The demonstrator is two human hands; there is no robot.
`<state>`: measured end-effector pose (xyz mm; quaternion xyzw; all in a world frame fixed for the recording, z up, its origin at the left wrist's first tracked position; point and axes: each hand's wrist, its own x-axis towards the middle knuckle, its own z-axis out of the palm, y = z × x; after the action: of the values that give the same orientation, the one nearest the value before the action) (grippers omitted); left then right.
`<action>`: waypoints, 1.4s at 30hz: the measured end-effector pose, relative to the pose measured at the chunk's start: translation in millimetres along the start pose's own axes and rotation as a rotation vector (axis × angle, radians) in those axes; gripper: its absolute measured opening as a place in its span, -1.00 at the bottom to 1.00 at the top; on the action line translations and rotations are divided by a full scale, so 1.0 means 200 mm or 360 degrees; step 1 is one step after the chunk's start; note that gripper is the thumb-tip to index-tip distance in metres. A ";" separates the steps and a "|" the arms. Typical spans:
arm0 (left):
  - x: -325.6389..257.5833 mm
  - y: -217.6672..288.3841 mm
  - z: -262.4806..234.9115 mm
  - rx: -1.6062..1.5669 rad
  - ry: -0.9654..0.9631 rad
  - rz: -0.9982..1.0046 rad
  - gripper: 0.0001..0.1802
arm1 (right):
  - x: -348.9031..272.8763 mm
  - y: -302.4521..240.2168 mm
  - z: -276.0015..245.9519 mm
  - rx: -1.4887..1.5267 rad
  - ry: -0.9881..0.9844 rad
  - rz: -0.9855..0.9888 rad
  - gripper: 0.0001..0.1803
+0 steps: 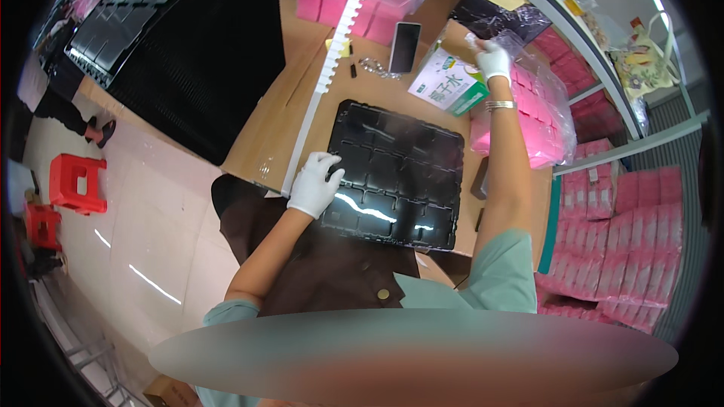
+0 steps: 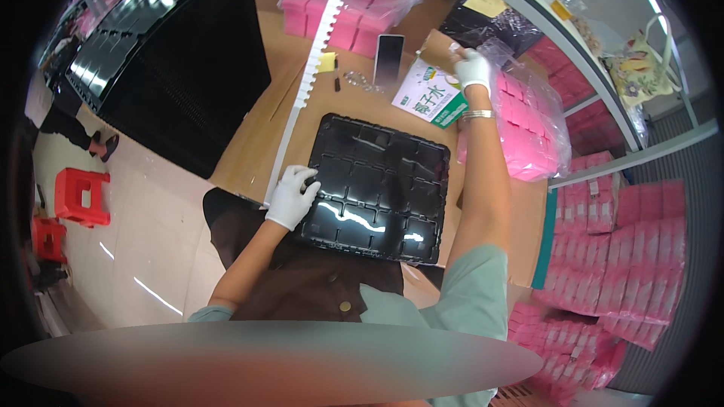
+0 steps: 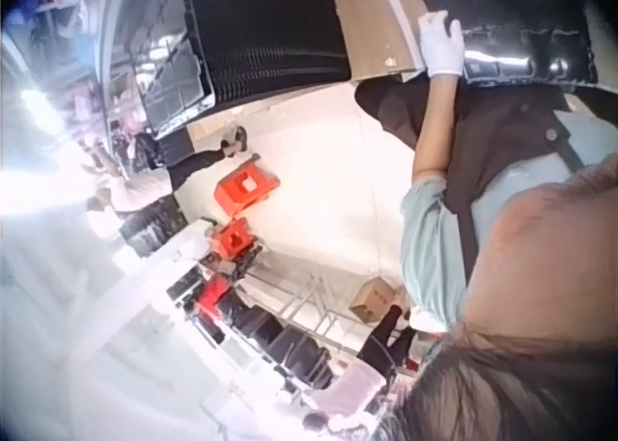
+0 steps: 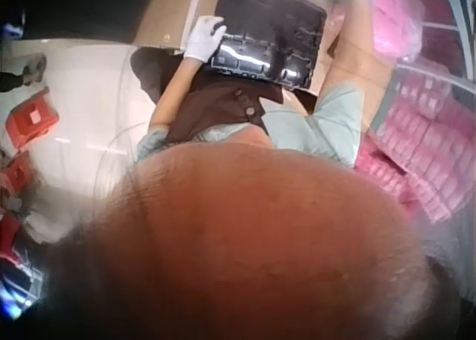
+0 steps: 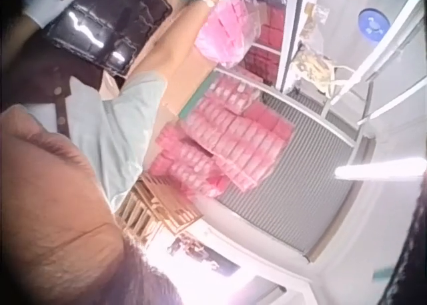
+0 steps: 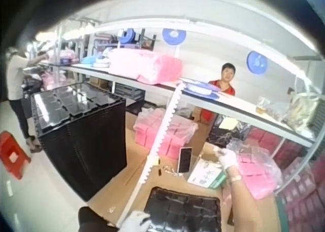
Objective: The person assembles pink foam dividers into a black plastic tray by hand.
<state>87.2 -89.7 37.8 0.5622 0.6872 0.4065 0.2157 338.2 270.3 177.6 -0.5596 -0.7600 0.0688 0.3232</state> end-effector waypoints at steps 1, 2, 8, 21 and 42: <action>0.03 0.03 0.02 0.0016 -0.0059 0.0062 -0.71 | 0.11 0.37 0.06 0.0306 -0.0261 -0.0116 -0.72; 0.01 0.01 0.01 0.0020 -0.0031 0.0041 -0.71 | 0.07 0.20 0.04 0.0214 -0.0260 -0.0109 -0.74; -0.07 -0.02 0.00 -0.0386 -0.0059 -0.0238 -0.83 | -0.07 0.48 -0.36 -0.0385 0.0384 0.0106 -0.85; 0.01 0.12 0.10 -0.0685 -0.0305 -0.0232 -0.83 | -0.34 1.16 -0.37 -0.0135 0.0390 0.0539 -0.82; 0.23 0.14 0.21 -0.1937 -0.0662 -0.1375 -0.60 | -1.42 -0.24 0.02 0.0529 0.0218 -0.0305 -0.72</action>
<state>122.8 -32.0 43.9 0.0915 0.4466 0.4784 0.7505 342.9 0.0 78.9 -0.4272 -0.7642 0.1240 0.4671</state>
